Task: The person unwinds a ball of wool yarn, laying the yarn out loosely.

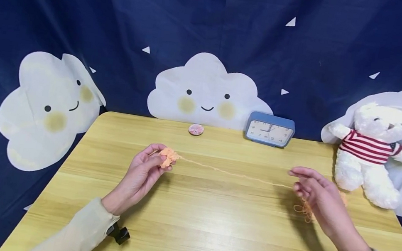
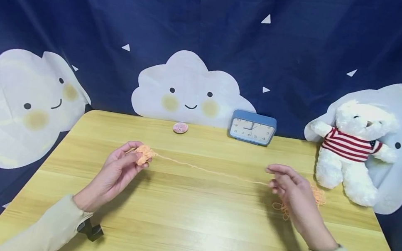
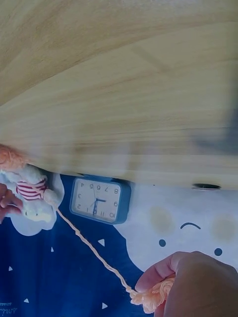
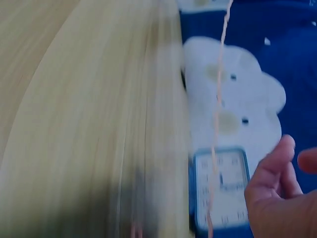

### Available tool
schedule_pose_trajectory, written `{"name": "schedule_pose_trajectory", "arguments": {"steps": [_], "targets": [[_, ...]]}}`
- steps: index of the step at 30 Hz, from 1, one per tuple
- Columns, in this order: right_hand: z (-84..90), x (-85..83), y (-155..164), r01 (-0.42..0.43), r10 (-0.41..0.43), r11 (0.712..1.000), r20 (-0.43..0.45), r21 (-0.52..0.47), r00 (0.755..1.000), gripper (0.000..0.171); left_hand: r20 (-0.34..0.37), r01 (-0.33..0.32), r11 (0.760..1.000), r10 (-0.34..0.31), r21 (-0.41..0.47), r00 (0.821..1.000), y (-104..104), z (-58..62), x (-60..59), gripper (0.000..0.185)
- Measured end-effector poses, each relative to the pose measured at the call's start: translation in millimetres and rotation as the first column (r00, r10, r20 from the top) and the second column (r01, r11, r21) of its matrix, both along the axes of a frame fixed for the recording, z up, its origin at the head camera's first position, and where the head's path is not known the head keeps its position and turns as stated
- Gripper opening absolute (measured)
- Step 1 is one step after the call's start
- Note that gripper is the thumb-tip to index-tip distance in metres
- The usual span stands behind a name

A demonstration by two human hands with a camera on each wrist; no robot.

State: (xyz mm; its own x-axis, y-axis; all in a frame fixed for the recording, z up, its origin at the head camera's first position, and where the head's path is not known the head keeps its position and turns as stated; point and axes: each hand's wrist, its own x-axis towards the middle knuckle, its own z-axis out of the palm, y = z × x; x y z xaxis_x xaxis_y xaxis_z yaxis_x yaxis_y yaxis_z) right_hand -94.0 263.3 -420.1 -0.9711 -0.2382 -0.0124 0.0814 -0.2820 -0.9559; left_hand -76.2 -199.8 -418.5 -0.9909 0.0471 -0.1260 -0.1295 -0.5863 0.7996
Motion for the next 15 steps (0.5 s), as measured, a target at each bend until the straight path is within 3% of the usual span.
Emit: {"name": "schedule_pose_trajectory", "arguments": {"steps": [7,12,15], "targets": [[6.4,-3.5,-51,-0.211,0.206,0.965,0.047,0.159,0.977,0.043,-0.011,0.012,1.000,-0.012,0.003,1.000,0,-0.1,-0.9,0.029],[6.4,-3.1,-90,-0.315,0.315,0.895,0.051,0.316,0.948,0.056,-0.026,0.023,0.999,-0.023,-0.024,0.999,1,0.2,0.6,0.030],[6.1,-3.3,-110,-0.373,0.377,0.862,0.059,0.343,0.924,0.058,-0.037,0.033,0.999,-0.034,-0.027,0.999,3,0.5,1.4,0.031]]}}
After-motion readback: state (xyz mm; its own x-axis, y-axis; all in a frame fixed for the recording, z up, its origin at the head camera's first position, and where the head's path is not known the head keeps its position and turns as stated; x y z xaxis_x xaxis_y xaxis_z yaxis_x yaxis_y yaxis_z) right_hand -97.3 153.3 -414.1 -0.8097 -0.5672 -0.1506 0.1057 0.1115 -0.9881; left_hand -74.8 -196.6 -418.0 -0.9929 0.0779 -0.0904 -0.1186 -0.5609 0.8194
